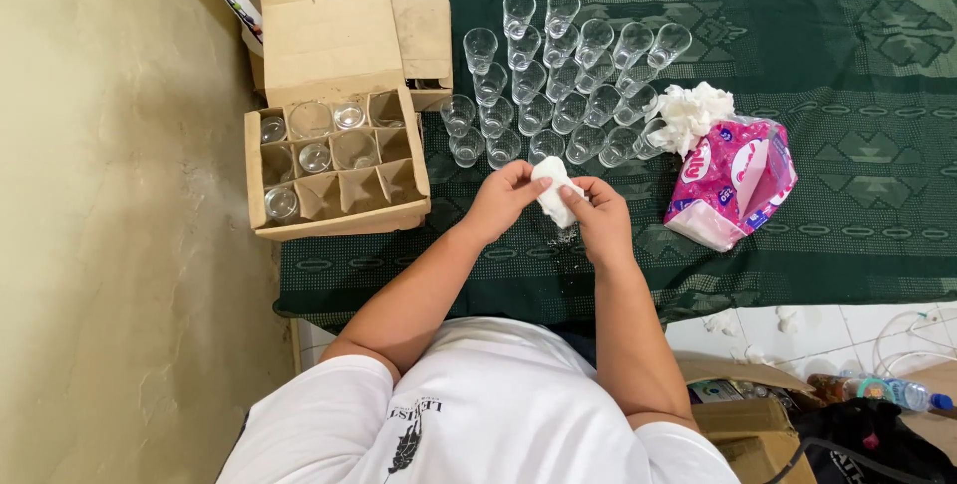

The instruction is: Cleaning small glass cups using a tissue and organizing them in a box.

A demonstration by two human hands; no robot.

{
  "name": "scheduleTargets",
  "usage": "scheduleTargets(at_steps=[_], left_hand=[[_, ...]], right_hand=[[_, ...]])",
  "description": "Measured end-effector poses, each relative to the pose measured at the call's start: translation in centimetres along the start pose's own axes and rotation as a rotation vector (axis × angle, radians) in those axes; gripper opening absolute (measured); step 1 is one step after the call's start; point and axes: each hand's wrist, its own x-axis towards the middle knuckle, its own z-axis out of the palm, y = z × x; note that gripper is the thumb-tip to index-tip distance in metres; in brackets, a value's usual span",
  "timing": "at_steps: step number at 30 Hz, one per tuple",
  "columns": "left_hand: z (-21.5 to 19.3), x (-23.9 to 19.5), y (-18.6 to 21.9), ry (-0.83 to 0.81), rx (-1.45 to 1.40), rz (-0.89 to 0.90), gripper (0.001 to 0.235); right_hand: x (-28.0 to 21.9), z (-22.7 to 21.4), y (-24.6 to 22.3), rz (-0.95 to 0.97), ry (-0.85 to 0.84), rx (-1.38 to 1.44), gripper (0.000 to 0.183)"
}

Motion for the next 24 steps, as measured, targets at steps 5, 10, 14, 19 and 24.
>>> scheduleTargets(at_steps=[5, 10, 14, 19, 24], left_hand=[[0.1, 0.0, 0.0, 0.094, -0.236, -0.016, 0.014], [-0.2, -0.4, 0.9, 0.056, -0.278, 0.072, 0.033], [-0.4, -1.2, 2.2, 0.049, -0.144, 0.051, 0.034], [-1.2, -0.8, 1.0, 0.197, 0.033, 0.02, 0.025], [-1.3, -1.2, 2.4, 0.357, -0.122, 0.081, 0.023]], right_hand=[[0.3, 0.5, 0.7, 0.068, 0.017, 0.293, 0.011], [-0.5, 1.6, -1.8, 0.157, -0.022, 0.581, 0.01], [-0.6, 2.3, -0.3, 0.064, -0.038, 0.436, 0.029], [-0.5, 1.9, -0.1, -0.214, 0.094, 0.078, 0.026], [0.1, 1.0, 1.4, -0.107, -0.1, 0.389, 0.044]])
